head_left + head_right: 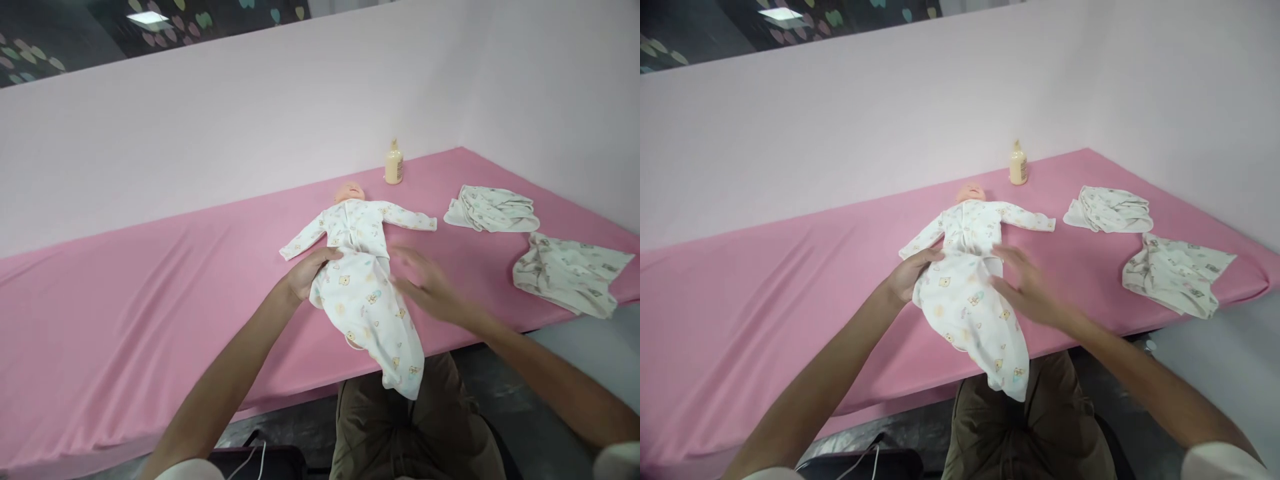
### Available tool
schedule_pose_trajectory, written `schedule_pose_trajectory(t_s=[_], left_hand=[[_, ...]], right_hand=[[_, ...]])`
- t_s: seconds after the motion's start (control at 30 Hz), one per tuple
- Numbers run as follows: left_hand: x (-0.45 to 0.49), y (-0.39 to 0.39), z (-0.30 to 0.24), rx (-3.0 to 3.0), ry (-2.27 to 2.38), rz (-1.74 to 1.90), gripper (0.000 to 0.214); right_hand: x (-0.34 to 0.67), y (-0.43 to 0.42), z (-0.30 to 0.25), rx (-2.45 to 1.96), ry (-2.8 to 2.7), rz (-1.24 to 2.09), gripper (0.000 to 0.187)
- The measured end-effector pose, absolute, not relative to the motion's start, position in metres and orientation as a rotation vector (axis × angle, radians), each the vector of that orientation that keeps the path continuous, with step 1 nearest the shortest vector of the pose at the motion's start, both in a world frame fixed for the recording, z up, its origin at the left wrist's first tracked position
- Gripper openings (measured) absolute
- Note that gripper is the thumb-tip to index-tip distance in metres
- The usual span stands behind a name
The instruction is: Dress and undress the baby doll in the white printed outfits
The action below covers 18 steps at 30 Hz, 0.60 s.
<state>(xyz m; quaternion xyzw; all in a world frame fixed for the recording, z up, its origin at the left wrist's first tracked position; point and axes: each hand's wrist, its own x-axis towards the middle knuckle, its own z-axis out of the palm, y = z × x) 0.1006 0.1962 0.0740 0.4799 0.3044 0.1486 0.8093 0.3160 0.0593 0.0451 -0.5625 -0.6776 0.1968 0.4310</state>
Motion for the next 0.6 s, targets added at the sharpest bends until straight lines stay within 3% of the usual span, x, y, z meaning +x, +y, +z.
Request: schedule_pose_trajectory(t_s=[0.13,0.23,0.37,0.6], left_hand=[[0.101,0.202,0.075,1.132,0.637,0.252,0.031],[0.101,0.205,0.074,1.110,0.644,0.295,0.034],[0.103,0.202,0.060,0.979,0.642,0.255,0.042],[0.109,0.200,0.033,1.074,0.656,0.095,0.032]], right_hand=[[0.315,0.126,0.075,-1.175,-1.837,1.204,0.033],[0.311,0.150,0.083,-1.074,-1.811,1.485,0.027],[0.304,0.158,0.078,-1.083,-1.694,1.380,0.027],[0.280,0.164,0.074,-1.044,-1.752,1.216,0.016]])
